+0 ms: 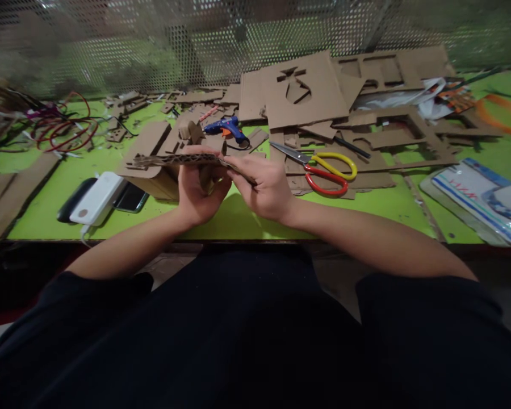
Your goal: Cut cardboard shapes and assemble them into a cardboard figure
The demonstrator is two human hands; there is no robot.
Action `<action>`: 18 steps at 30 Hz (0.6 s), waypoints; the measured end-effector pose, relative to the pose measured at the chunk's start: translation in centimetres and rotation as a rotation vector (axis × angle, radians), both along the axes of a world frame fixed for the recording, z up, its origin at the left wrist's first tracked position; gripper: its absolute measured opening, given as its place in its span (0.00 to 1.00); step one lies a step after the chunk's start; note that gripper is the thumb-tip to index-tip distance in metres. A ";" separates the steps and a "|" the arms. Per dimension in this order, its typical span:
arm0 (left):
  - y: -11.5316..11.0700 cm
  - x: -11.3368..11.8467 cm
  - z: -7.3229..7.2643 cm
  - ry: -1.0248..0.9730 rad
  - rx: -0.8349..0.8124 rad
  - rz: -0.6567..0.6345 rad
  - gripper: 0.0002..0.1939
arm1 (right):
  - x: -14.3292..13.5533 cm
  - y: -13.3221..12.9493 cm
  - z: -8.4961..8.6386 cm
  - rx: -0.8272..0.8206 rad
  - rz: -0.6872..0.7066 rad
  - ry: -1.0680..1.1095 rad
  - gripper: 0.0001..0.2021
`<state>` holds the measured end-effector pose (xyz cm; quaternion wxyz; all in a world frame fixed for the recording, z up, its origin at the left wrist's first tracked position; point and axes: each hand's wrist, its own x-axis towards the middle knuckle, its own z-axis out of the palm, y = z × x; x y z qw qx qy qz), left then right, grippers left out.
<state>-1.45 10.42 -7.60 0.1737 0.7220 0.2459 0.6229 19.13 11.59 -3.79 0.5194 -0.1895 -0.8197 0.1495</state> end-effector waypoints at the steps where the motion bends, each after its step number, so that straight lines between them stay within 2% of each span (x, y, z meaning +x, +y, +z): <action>1: -0.1 0.1 0.1 -0.014 -0.008 0.002 0.24 | -0.1 -0.1 -0.1 0.012 0.015 0.021 0.16; 4: -0.6 0.3 0.7 -0.042 -0.009 0.000 0.21 | -0.1 0.0 -0.2 0.068 0.060 0.071 0.17; 7: -1.0 -0.1 1.4 -0.009 -0.017 -0.025 0.19 | 0.0 0.4 0.0 0.098 0.034 0.085 0.17; 12: -0.9 -1.3 2.0 0.174 -0.150 0.149 0.17 | -0.1 1.1 0.1 0.115 0.040 0.148 0.14; 18: 0.3 -1.1 0.8 0.088 0.044 0.123 0.13 | -0.4 0.6 -0.8 0.080 0.008 0.097 0.15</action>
